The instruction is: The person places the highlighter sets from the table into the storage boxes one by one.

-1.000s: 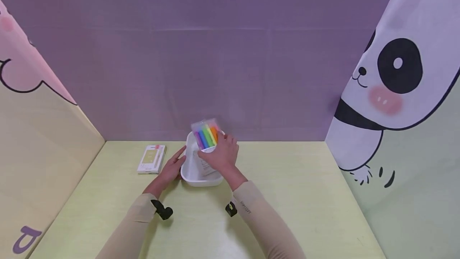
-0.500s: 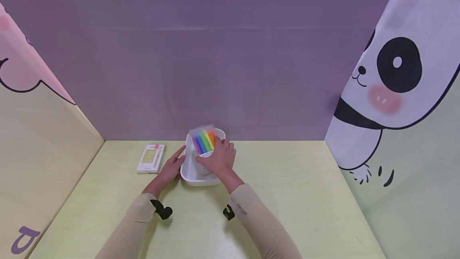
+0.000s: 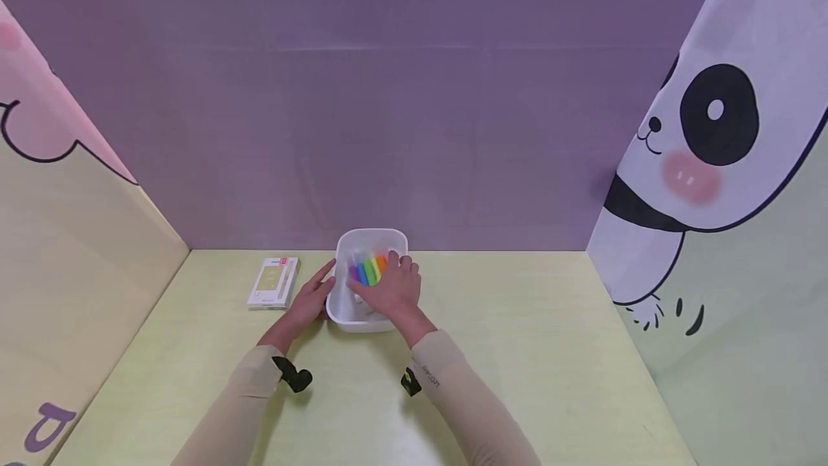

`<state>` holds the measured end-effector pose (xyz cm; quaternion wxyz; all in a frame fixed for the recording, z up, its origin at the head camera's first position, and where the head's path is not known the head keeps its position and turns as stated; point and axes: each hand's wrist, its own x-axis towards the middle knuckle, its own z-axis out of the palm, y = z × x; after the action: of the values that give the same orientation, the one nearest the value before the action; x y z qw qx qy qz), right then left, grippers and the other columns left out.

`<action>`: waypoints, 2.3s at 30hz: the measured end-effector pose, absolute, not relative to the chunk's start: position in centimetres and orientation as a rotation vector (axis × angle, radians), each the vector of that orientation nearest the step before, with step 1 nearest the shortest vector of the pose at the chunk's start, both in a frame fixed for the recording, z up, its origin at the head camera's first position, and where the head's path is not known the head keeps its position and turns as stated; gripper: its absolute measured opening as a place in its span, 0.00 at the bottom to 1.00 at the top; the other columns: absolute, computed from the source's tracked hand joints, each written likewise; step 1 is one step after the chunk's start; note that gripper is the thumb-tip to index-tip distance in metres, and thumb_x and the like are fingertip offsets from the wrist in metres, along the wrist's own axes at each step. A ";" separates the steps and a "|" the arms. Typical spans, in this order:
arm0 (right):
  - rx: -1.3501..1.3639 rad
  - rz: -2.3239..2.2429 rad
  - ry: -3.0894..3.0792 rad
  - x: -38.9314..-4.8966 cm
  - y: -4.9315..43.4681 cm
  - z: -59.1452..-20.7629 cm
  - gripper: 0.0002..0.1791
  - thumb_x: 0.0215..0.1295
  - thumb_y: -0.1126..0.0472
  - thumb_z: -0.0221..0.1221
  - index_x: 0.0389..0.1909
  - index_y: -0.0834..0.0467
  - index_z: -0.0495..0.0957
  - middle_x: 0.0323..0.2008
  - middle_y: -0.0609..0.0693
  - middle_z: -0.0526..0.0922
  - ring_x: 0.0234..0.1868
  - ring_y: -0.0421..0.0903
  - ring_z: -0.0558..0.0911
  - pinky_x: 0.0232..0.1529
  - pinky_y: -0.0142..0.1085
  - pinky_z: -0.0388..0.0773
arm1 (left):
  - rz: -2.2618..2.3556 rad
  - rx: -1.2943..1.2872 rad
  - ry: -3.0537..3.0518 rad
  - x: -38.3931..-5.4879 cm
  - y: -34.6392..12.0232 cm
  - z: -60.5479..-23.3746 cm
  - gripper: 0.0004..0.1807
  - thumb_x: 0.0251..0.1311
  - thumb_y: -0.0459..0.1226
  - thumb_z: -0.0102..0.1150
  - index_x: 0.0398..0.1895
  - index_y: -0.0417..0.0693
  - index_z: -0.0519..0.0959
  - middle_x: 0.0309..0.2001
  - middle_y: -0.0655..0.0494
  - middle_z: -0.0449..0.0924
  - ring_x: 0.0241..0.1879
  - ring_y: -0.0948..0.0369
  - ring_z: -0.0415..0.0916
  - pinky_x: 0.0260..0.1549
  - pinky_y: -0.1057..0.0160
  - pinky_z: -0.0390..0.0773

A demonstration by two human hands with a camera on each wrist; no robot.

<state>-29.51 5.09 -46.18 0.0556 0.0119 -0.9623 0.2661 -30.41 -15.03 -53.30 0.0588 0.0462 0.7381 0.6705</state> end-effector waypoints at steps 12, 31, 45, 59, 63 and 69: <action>0.003 0.913 -2.782 -30.1 6.8 -47.6 0.29 0.64 0.47 0.59 0.56 0.65 0.74 0.52 0.62 0.74 0.51 0.59 0.72 0.52 0.50 0.69 | 1.959 0.005 2.268 -30.8 -14.7 -53.2 0.29 0.76 0.44 0.44 0.77 0.59 0.54 0.54 0.32 0.74 0.24 0.58 0.78 0.20 0.61 0.77; 0.032 1.262 -2.733 -31.4 9.7 -50.9 0.29 0.69 0.52 0.55 0.68 0.58 0.65 0.57 0.59 0.73 0.49 0.56 0.77 0.54 0.52 0.73 | 2.032 0.105 2.232 -30.5 -14.8 -53.3 0.31 0.74 0.48 0.46 0.76 0.58 0.55 0.50 0.33 0.76 0.25 0.57 0.80 0.20 0.61 0.78; 0.173 1.476 -2.629 -31.6 11.3 -52.7 0.24 0.71 0.62 0.49 0.68 0.55 0.67 0.55 0.63 0.78 0.46 0.58 0.81 0.51 0.51 0.75 | 1.971 -0.009 2.261 -31.0 -14.5 -53.2 0.28 0.76 0.42 0.44 0.76 0.59 0.55 0.52 0.33 0.74 0.23 0.58 0.77 0.19 0.63 0.75; 0.189 1.636 -2.623 -31.1 11.4 -53.0 0.25 0.74 0.61 0.48 0.70 0.56 0.64 0.55 0.62 0.77 0.48 0.56 0.80 0.52 0.49 0.75 | 2.060 0.040 2.176 -30.9 -14.6 -53.5 0.29 0.76 0.42 0.43 0.77 0.57 0.53 0.52 0.31 0.73 0.27 0.56 0.80 0.20 0.61 0.78; 0.191 1.684 -2.629 -31.4 11.5 -52.5 0.25 0.74 0.62 0.47 0.71 0.56 0.63 0.56 0.63 0.77 0.52 0.57 0.78 0.53 0.49 0.75 | 2.055 0.041 2.197 -30.8 -14.6 -53.5 0.29 0.76 0.42 0.43 0.77 0.58 0.54 0.51 0.32 0.74 0.27 0.55 0.80 0.19 0.60 0.78; 0.172 1.881 -2.655 -32.3 11.8 -52.6 0.27 0.75 0.61 0.45 0.73 0.53 0.60 0.60 0.63 0.73 0.51 0.55 0.78 0.41 0.43 0.81 | 2.007 0.032 2.242 -30.8 -14.6 -53.5 0.28 0.76 0.43 0.43 0.77 0.59 0.54 0.53 0.32 0.74 0.27 0.56 0.80 0.20 0.60 0.78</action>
<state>-32.29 11.85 -52.60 -0.0583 0.0528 -0.8135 0.5762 -30.81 -14.55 -53.49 0.0660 0.0105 0.7433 0.6656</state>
